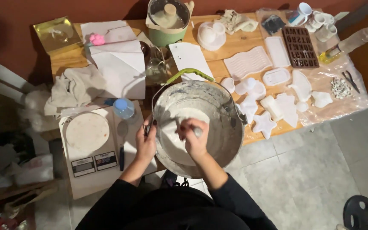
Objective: Stirring a white mixture in a large bucket at a production workbench.
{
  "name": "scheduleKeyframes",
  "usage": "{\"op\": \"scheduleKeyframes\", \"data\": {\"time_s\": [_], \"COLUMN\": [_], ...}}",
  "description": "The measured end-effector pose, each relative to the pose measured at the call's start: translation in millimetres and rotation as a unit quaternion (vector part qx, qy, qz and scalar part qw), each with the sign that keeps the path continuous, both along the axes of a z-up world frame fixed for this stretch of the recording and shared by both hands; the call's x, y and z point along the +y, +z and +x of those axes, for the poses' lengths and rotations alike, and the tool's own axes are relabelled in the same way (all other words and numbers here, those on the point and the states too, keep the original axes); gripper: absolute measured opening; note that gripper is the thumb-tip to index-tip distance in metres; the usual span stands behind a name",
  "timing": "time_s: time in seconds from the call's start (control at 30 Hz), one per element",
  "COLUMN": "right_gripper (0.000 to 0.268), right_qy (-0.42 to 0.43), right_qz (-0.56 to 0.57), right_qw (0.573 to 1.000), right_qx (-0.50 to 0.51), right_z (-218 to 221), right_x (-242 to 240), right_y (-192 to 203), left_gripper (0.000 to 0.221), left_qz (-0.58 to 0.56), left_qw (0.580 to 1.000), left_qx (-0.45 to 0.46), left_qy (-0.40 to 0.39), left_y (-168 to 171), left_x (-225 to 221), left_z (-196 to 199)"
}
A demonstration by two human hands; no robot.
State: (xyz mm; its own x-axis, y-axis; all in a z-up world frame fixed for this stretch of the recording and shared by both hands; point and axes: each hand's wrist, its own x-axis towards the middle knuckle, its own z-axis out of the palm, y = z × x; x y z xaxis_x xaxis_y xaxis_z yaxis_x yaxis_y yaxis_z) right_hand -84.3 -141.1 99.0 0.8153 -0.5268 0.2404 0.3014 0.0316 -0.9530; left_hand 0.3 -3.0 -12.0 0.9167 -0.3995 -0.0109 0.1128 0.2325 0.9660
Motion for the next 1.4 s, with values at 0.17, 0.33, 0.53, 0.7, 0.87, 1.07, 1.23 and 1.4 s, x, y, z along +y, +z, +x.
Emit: {"op": "scheduleKeyframes", "data": {"time_s": [0.17, 0.33, 0.53, 0.7, 0.87, 1.07, 1.23, 1.4], "right_gripper": [0.027, 0.028, 0.021, 0.012, 0.01, 0.015, 0.024, 0.015], "right_qy": [0.202, 0.306, 0.142, -0.087, 0.005, 0.037, 0.093, -0.039], "right_qz": [-0.095, -0.168, -0.032, 0.081, 0.063, 0.007, -0.106, -0.011], "right_qw": [0.975, 0.937, 0.988, 0.993, 0.996, 0.999, 0.983, 0.996], "right_qx": [-0.012, 0.008, -0.051, -0.02, -0.064, 0.032, 0.113, 0.081], "right_z": [-62, -112, -68, 9, -3, -93, -98, -12], "right_x": [-15, -79, -133, -100, -44, -42, -101, -126], "right_y": [28, 10, 14, -19, -38, -24, 4, -8], "left_gripper": [0.041, 0.044, 0.047, 0.047, 0.045, 0.044, 0.052, 0.051], "left_qz": [0.018, 0.025, 0.008, 0.0, 0.06, 0.007, 0.017, -0.013], "left_qw": [1.0, 1.0, 1.0, 1.0, 0.997, 0.999, 0.998, 1.0], "left_qx": [0.009, -0.011, -0.02, 0.002, 0.043, -0.04, 0.057, -0.009], "left_qy": [-0.01, -0.01, -0.008, -0.021, -0.029, -0.006, -0.024, -0.006], "left_y": [5, 7, -2, -3, 1, 6, -25, 0], "left_x": [0, -2, -5, -4, -4, -1, -4, -5], "left_z": [3, 6, 9, 9, 7, 6, 3, 7]}}
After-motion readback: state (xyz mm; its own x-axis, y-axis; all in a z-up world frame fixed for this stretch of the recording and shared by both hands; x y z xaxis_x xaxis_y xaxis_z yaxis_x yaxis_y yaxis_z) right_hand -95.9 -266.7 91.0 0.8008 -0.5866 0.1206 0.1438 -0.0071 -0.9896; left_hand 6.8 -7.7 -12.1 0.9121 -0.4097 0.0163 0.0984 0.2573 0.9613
